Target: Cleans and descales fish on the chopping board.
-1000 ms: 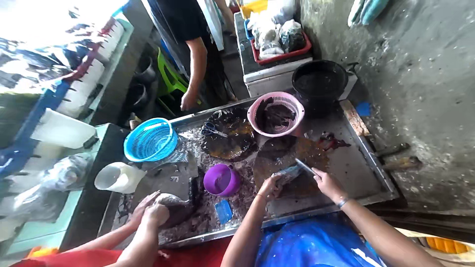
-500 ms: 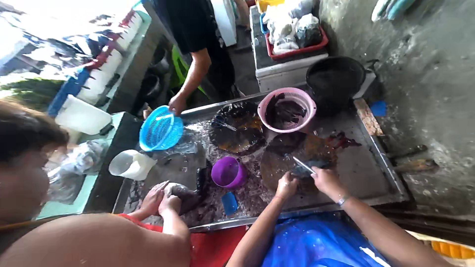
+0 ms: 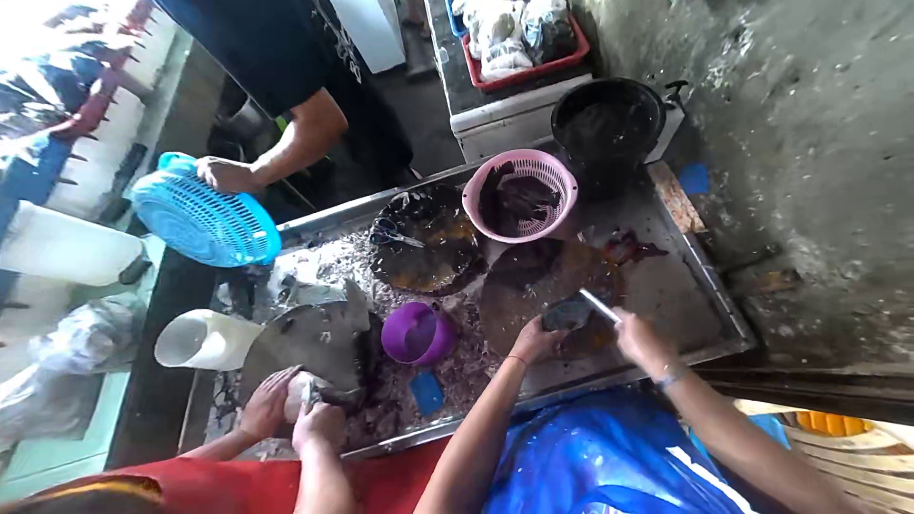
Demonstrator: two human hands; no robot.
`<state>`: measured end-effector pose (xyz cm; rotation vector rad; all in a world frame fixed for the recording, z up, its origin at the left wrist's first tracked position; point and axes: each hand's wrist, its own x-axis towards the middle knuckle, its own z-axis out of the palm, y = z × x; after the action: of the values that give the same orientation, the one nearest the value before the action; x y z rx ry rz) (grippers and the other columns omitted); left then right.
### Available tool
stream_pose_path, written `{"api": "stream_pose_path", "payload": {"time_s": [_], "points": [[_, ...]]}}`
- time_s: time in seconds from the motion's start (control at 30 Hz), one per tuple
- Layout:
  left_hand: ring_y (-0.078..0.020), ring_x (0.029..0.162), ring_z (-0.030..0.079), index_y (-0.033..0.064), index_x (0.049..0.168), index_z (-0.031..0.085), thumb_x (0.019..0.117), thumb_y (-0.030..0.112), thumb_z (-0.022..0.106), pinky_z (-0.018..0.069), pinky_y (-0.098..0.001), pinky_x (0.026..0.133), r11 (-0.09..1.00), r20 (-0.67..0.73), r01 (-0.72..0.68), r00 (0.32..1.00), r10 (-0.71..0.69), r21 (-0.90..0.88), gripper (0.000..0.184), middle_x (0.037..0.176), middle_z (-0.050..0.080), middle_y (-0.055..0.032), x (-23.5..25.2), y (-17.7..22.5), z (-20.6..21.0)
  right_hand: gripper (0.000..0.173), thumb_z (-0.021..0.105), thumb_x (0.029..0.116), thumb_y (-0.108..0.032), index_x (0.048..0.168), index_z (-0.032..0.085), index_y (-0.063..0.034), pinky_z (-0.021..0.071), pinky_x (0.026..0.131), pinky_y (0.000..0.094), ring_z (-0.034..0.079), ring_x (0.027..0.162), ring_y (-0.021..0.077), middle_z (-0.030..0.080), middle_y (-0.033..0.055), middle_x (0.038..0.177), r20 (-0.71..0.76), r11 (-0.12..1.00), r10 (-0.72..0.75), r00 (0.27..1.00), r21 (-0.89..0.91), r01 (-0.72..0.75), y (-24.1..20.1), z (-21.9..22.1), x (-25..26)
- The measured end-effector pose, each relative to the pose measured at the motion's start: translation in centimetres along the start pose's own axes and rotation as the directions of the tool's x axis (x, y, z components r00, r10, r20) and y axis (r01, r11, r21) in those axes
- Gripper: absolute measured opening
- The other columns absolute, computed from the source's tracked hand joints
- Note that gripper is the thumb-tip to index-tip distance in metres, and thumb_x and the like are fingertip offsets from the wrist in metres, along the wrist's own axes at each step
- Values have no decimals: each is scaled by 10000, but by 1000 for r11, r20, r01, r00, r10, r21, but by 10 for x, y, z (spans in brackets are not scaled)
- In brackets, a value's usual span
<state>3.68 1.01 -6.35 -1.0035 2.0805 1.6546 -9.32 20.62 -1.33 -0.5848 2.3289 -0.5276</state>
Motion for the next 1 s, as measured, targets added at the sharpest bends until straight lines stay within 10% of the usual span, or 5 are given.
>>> {"api": "stream_pose_path", "payload": {"time_s": [0.27, 0.37, 0.53, 0.83, 1.0], "points": [[-203, 1123, 696, 41, 1367, 561, 895, 319, 759, 544, -426, 1025, 987, -173, -120, 975, 136, 103, 583, 1198, 717, -128, -14, -6, 42, 403, 508, 1064, -186, 1452, 591, -116, 533, 1018, 515, 696, 1113, 295, 701, 172, 1258, 143, 978, -135, 980, 175, 109, 1, 10, -4], [-222, 1166, 680, 13, 1404, 540, 917, 295, 758, 524, -428, 1060, 990, -188, -123, 973, 134, 69, 604, 1241, 700, -155, -17, -10, 44, 381, 549, 1059, -199, 1427, 621, -133, 563, 760, 435, 667, 822, 244, 703, 165, 1089, 223, 972, -152, 963, 212, 104, -8, 1, -3], [-220, 1120, 694, 53, 1391, 547, 893, 302, 761, 548, -452, 1018, 995, -178, -90, 979, 96, 42, 597, 1210, 709, -132, -13, -7, 39, 418, 510, 1066, -212, 1472, 581, -146, 528, 1032, 513, 689, 1144, 285, 697, 153, 1285, 162, 973, -194, 968, 159, 168, -5, 11, -1], [-176, 731, 668, 58, 1397, 485, 900, 191, 747, 563, -345, 643, 961, -53, -48, 998, 35, -271, 577, 968, 702, -108, -6, -26, 34, 375, 574, 1051, -215, 1413, 637, -139, 569, 761, 415, 674, 823, 224, 710, 145, 1088, 166, 960, -176, 970, 249, 132, 10, 11, 12], [-138, 458, 489, 38, 1081, 597, 1096, 582, 227, 411, -272, 425, 750, -32, 138, 978, -208, -647, 658, 682, 621, -84, -6, -6, 28, 420, 540, 1059, -230, 1469, 588, -149, 572, 916, 475, 713, 998, 259, 721, 156, 1186, 114, 962, -195, 974, 217, 167, 20, 20, 8]]}}
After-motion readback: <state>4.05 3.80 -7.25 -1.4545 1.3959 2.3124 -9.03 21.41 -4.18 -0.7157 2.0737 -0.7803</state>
